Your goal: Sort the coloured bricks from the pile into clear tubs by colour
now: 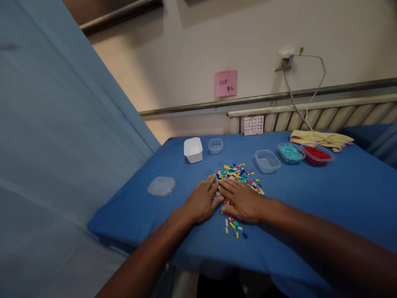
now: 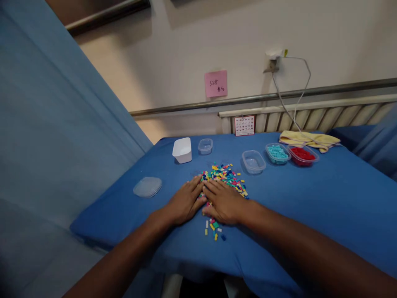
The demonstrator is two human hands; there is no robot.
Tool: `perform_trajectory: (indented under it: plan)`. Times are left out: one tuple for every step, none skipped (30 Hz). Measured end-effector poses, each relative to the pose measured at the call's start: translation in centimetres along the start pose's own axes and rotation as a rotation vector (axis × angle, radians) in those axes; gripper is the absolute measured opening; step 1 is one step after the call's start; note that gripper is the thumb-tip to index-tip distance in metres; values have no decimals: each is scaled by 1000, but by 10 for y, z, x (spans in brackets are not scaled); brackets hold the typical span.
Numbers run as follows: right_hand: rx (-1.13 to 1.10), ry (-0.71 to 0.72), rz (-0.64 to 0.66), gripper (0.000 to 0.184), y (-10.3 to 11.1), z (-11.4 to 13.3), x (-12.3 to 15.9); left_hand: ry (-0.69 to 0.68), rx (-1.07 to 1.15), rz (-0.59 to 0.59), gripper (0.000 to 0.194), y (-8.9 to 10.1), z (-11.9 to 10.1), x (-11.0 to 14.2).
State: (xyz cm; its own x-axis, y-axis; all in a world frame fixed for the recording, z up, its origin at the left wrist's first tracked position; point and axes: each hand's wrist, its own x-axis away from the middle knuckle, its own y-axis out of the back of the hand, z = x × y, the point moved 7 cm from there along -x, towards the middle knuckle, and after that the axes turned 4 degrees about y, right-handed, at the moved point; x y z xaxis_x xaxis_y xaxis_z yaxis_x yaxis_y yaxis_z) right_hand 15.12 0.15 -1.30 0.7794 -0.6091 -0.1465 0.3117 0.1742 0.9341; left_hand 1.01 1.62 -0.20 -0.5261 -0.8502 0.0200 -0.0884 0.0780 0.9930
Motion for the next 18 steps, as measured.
perform_trajectory:
  plan:
    - [13, -26, 16, 86, 2, -10, -14, 18, 12, -2, 74, 0, 9, -14]
    - [24, -72, 32, 84, 4, -22, -26, 29, 22, 0, 74, 1, 16, -28]
    - [38, -117, 44, 82, 6, -34, -36, 51, 29, -2, 74, 2, 23, -41]
    - [51, -143, 48, 81, 9, -44, -44, 75, 34, -7, 72, 3, 29, -52]
    - [55, -170, 46, 80, 12, -53, -49, 77, 41, -14, 70, 5, 31, -61]
    - [56, -187, 42, 80, 14, -59, -52, 63, 50, -17, 68, 6, 31, -67]
    - [55, -191, 37, 81, 16, -63, -51, 43, 61, -14, 66, 7, 28, -69]
    - [51, -181, 34, 82, 16, -63, -46, 14, 71, -1, 65, 7, 23, -68]
    - [47, -158, 33, 83, 16, -60, -40, -15, 77, 20, 65, 7, 16, -64]
    - [45, -126, 31, 84, 15, -54, -30, -39, 78, 45, 66, 6, 8, -56]
    - [41, -90, 29, 86, 13, -47, -19, -60, 73, 73, 69, 5, 0, -47]
    - [40, -62, 23, 87, 12, -39, -6, -74, 63, 92, 73, 3, -8, -35]
    - [37, -53, 12, 88, 11, -32, 7, -89, 56, 103, 76, 2, -16, -23]
    - [32, -47, 6, 87, 10, -25, 21, -108, 53, 107, 78, 2, -24, -10]
    - [27, -41, 4, 86, 9, -19, 34, -124, 49, 100, 79, 2, -31, 2]
    - [24, -37, 1, 84, 8, -14, 46, -140, 44, 93, 79, 2, -37, 14]
    - [20, -29, 2, 83, 8, -9, 57, -151, 37, 87, 78, 3, -41, 25]
    - [17, -27, 2, 81, 8, -6, 67, -157, 31, 82, 77, 4, -43, 34]
